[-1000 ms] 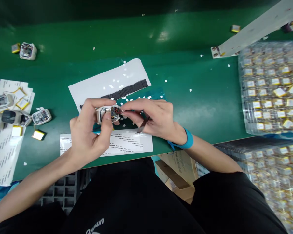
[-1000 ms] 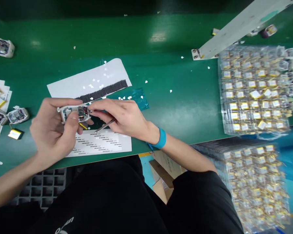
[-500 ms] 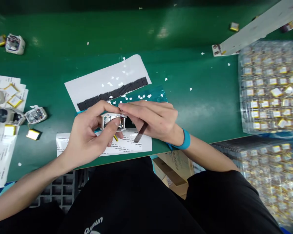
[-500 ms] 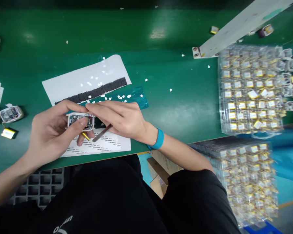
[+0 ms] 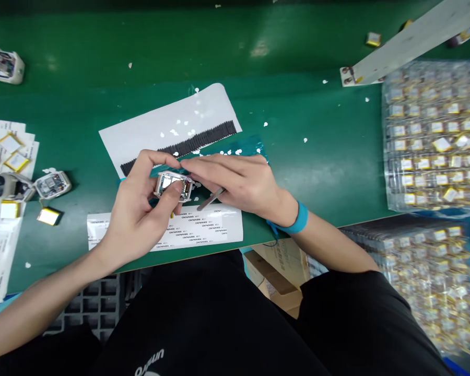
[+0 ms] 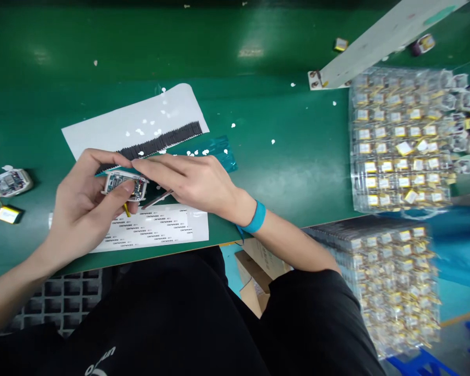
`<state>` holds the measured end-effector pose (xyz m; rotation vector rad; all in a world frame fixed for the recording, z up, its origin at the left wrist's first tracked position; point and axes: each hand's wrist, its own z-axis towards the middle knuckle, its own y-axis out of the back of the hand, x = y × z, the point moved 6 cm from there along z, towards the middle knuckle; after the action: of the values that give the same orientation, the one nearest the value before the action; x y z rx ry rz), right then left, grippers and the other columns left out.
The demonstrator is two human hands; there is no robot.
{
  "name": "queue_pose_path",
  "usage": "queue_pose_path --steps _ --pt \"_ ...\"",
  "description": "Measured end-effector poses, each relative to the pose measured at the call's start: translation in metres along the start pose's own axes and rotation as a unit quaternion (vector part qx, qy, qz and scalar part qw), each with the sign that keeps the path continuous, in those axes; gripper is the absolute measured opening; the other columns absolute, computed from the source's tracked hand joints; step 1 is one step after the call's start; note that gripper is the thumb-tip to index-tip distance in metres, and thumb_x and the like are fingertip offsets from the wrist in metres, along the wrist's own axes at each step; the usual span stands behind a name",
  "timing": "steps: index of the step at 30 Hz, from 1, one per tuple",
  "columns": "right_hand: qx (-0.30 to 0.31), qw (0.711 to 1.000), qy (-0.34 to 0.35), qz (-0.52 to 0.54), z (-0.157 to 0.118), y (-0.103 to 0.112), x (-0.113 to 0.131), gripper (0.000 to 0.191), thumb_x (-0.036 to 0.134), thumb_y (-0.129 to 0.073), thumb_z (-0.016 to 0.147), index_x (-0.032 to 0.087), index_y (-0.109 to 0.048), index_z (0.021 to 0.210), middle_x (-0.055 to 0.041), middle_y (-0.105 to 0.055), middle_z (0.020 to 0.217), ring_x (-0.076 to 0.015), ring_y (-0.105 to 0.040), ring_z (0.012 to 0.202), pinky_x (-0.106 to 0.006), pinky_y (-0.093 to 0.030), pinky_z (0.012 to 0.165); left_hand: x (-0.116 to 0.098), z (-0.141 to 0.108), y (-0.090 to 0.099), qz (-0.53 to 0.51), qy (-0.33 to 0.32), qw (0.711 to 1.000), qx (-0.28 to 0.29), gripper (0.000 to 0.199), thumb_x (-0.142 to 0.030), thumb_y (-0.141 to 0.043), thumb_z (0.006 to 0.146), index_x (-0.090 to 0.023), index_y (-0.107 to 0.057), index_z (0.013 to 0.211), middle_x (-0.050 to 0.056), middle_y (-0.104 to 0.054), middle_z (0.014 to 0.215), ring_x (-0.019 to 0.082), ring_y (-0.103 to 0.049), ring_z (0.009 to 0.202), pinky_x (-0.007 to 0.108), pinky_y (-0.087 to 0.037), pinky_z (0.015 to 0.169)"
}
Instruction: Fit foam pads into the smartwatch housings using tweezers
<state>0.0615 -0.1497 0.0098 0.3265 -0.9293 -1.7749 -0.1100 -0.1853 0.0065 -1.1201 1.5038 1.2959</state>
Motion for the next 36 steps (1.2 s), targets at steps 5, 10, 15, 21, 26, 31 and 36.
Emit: queue_pose_path --steps 5,10,15,21,26,31,36 --pt "0.0 0.999 0.029 0.015 -0.006 -0.004 0.001 0.026 0.008 -0.055 0.104 0.017 -0.069 0.124 -0.0017 -0.083 0.116 -0.0133 -0.081 0.096 -0.022 -0.067 0.08 0.004 -0.003 -0.003 0.043 -0.006 0.999 -0.013 0.015 -0.024 -0.064 0.099 -0.026 -0.056 0.111 -0.002 -0.062 0.071 0.017 -0.066 0.058 0.029 -0.044 0.045" --pt "0.0 0.999 0.013 0.052 -0.01 -0.006 0.01 0.029 0.011 -0.057 0.104 0.015 -0.065 0.132 -0.0059 -0.08 0.125 -0.016 -0.081 0.105 -0.022 -0.069 0.081 0.004 -0.01 -0.013 0.043 -0.045 0.998 -0.018 0.015 -0.022 -0.062 0.1 -0.024 -0.049 0.109 -0.004 -0.06 0.074 0.015 -0.067 0.058 0.027 -0.048 0.047" --pt "0.009 0.999 0.01 0.031 -0.007 -0.006 0.019 0.034 0.015 -0.053 0.107 0.014 -0.06 0.14 -0.011 -0.074 0.136 -0.0175 -0.082 0.101 -0.022 -0.068 0.066 -0.003 -0.016 -0.017 -0.012 -0.1 0.994 -0.048 0.015 -0.022 -0.064 0.102 -0.023 -0.05 0.105 -0.002 -0.056 0.081 0.015 -0.069 0.066 0.027 -0.054 0.051" --pt "0.019 0.992 -0.027 0.12 -0.004 -0.004 0.014 0.048 0.0 -0.047 0.1 0.019 -0.059 0.142 -0.0046 -0.075 0.137 -0.0159 -0.076 0.12 -0.023 -0.069 0.086 -0.007 -0.012 -0.01 -0.011 -0.142 0.987 -0.078 0.012 -0.019 -0.065 0.102 -0.022 -0.055 0.095 -0.001 -0.053 0.083 0.009 -0.059 0.057 0.024 -0.048 0.042" --pt "0.059 0.978 -0.064 0.188 -0.004 -0.007 0.007 0.055 0.001 -0.039 0.098 0.023 -0.06 0.144 0.0014 -0.078 0.128 -0.0087 -0.079 0.094 -0.016 -0.064 0.076 -0.005 -0.006 -0.009 -0.038 -0.14 0.989 -0.03 0.012 -0.021 -0.067 0.102 -0.023 -0.056 0.097 -0.001 -0.053 0.087 0.011 -0.063 0.066 0.022 -0.047 0.04" --pt "0.01 0.957 -0.121 0.265 0.003 -0.001 0.007 0.027 0.023 -0.052 0.109 0.019 -0.069 0.129 0.0007 -0.082 0.105 -0.0062 -0.073 0.074 -0.017 -0.06 0.071 -0.002 -0.008 -0.011 -0.021 -0.152 0.988 -0.015 0.009 -0.018 -0.065 0.103 -0.023 -0.057 0.102 -0.002 -0.059 0.086 0.009 -0.062 0.063 0.023 -0.049 0.045" --pt "-0.002 0.936 -0.186 0.3 0.008 0.0 0.004 0.012 0.023 -0.069 0.103 0.012 -0.073 0.104 0.0046 -0.074 0.074 -0.0034 -0.063 0.059 -0.015 -0.048 0.058 0.0 -0.01 -0.01 0.013 -0.15 0.988 -0.022 0.009 -0.022 -0.065 0.103 -0.024 -0.056 0.103 -0.004 -0.06 0.08 0.009 -0.058 0.054 0.024 -0.047 0.044"
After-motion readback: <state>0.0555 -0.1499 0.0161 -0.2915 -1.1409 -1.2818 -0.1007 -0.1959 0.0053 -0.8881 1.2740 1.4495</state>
